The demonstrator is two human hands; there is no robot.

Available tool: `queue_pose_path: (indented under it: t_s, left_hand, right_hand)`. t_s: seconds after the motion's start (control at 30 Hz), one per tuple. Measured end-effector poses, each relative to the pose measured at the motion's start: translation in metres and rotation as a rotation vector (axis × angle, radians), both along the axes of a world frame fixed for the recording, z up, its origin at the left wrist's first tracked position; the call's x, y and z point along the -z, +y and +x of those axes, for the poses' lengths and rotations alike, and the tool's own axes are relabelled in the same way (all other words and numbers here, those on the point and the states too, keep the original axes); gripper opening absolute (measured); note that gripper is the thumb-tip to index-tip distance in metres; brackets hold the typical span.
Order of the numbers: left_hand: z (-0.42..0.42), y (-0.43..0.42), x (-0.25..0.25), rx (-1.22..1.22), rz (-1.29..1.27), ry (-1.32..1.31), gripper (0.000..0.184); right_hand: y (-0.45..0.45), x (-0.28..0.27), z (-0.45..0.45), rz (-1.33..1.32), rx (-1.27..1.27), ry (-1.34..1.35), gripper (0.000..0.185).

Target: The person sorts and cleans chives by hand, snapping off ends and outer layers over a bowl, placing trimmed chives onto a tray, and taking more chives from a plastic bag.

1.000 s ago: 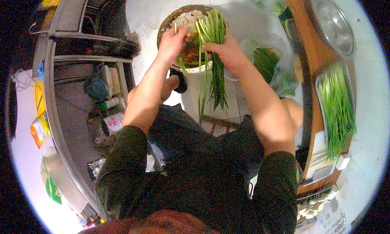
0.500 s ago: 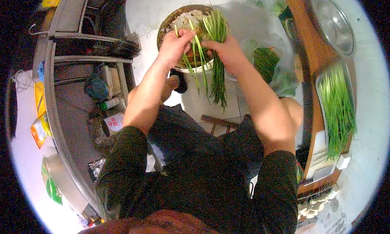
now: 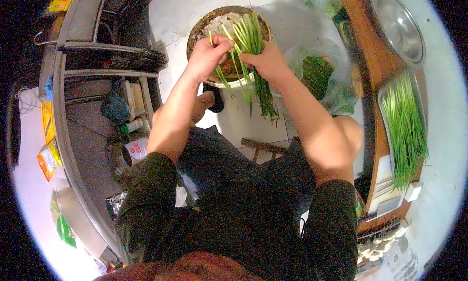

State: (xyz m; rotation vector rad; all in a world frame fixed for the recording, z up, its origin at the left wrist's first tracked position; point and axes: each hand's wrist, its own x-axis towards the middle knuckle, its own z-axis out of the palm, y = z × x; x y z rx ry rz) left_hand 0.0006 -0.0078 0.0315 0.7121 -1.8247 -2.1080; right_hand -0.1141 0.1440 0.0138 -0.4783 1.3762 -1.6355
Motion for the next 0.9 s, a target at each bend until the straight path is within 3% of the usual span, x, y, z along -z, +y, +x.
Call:
queue_pose_path:
  t_s: [0.33, 0.6, 0.9]
  left_hand:
    - [0.005, -0.004, -0.005, 0.072, -0.384, -0.076, 0.007]
    - [0.003, -0.004, -0.012, 0.124, -0.028, -0.098, 0.004]
    - [0.004, -0.006, -0.006, 0.226, -0.026, -0.144, 0.006]
  right_hand:
    - [0.0, 0.003, -0.004, 0.038, 0.014, 0.025, 0.024]
    - [0.0, 0.0, -0.003, 0.065, 0.024, 0.027, 0.024]
    - [0.001, -0.003, -0.004, 0.026, 0.033, 0.045, 0.026]
